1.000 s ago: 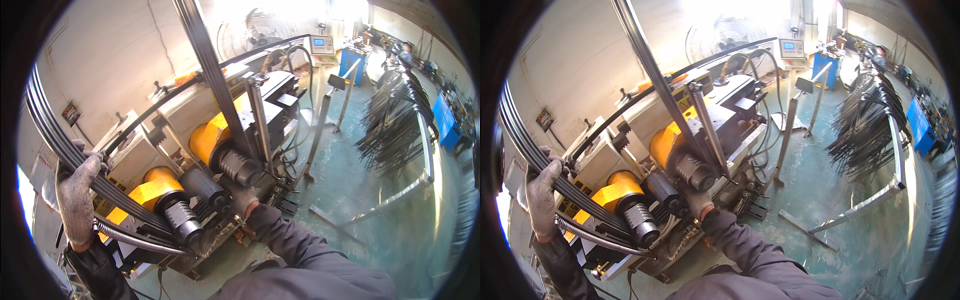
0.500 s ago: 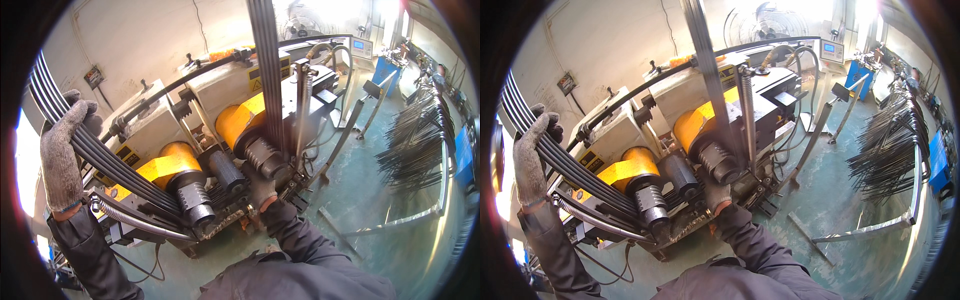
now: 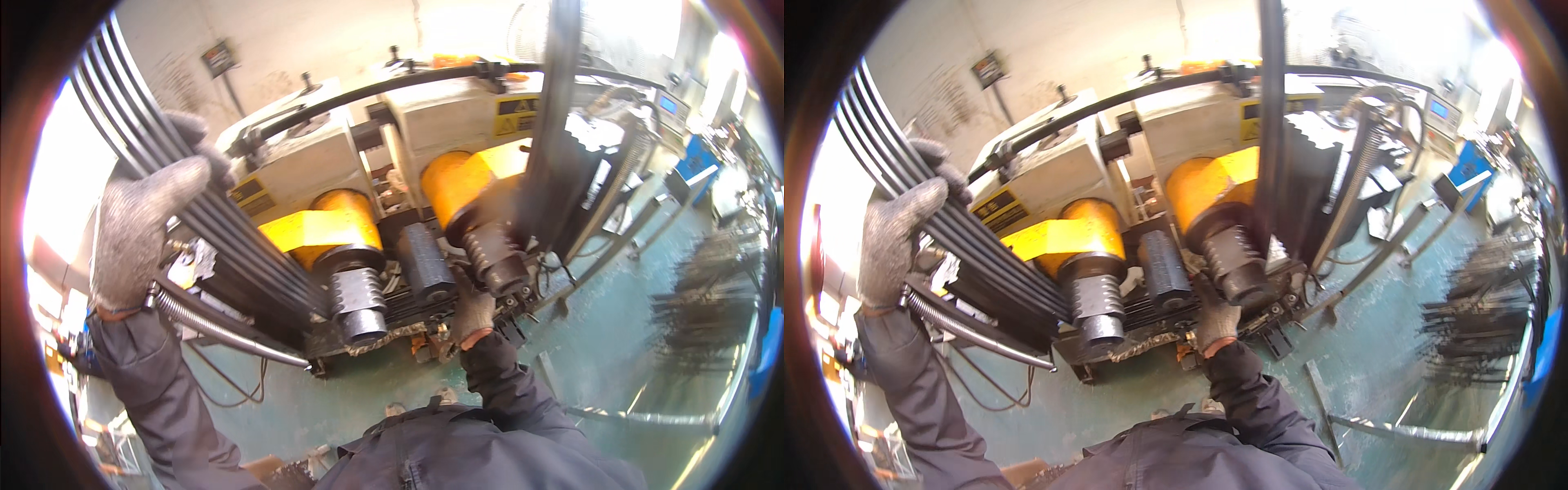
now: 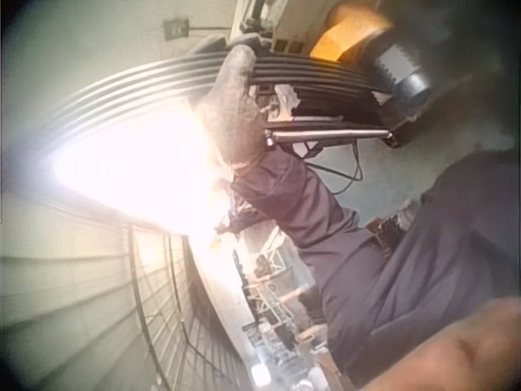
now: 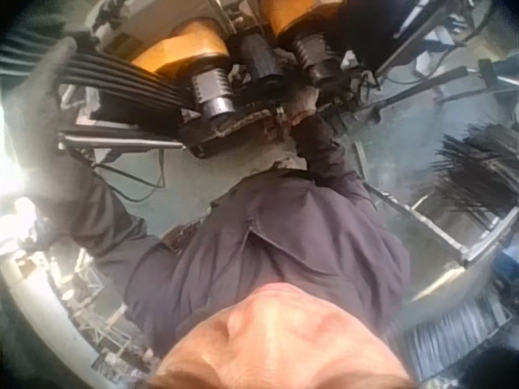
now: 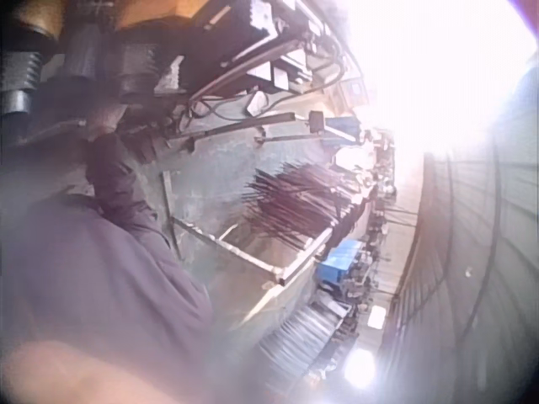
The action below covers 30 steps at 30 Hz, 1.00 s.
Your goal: The person repeatedly picks up bundles of long metal rods from a floor rack and feeds them into a yellow and white bending machine. The rods are processed by the machine and then placed onto a vertical output rack. This cycle is repeated continuously throughout the clip.
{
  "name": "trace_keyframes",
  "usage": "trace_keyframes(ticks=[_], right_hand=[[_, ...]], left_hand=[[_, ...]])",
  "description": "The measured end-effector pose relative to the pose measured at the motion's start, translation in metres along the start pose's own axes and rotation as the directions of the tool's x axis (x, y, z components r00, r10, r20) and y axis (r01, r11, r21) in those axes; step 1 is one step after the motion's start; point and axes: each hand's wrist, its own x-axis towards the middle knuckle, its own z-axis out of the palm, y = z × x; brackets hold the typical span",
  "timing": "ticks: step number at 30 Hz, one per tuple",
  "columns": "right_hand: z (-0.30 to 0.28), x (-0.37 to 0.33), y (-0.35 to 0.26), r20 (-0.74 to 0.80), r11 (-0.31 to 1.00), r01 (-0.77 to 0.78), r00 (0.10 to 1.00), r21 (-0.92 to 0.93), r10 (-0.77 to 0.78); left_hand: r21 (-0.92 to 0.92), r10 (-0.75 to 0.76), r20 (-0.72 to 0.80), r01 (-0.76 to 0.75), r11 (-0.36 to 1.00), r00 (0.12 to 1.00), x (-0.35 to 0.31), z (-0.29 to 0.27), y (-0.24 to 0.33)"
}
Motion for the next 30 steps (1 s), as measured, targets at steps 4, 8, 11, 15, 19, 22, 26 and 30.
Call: trace_keyframes(ticks=[4,8,11,15,19,22,26,30], right_hand=[[-0.002,0.002,0.006,-0.02,0.988,-0.039,0.999,-0.146,0.037],[-0.002,0.002,0.002,-0.03,0.991,-0.132,0.991,-0.025,0.131],[0.002,0.001,-0.005,-0.056,0.98,-0.196,0.979,0.032,0.197],[0.008,-0.001,-0.013,-0.031,0.975,-0.213,0.976,0.066,0.215],[0.008,0.001,-0.013,-0.029,0.982,-0.187,0.982,0.02,0.187],[0.004,0.003,-0.006,-0.052,0.98,-0.198,0.979,0.017,0.199],[-0.006,0.005,0.008,-0.014,0.991,-0.128,0.992,-0.031,0.127],[-0.013,0.007,0.015,-0.058,0.984,-0.175,0.983,0.01,0.176]], left_hand=[[-0.008,-0.002,-0.011,0.002,1.0,1.0,-0.002,-0.001,0.0],[-0.013,-0.009,-0.028,0.008,1.0,1.0,-0.003,0.001,0.002],[-0.021,-0.011,-0.013,0.011,1.0,1.0,-0.003,0.0,0.001],[-0.028,-0.037,0.024,0.038,0.999,0.999,-0.004,-0.005,0.0],[-0.031,-0.043,0.029,0.044,0.999,0.999,-0.004,-0.007,0.002],[-0.021,-0.049,0.024,0.049,0.999,0.999,-0.004,-0.007,0.002],[0.198,0.073,0.092,-0.09,0.976,0.993,-0.002,-0.015,-0.003],[0.604,0.536,0.473,-0.7,0.38,0.699,0.004,-0.028,-0.006]])
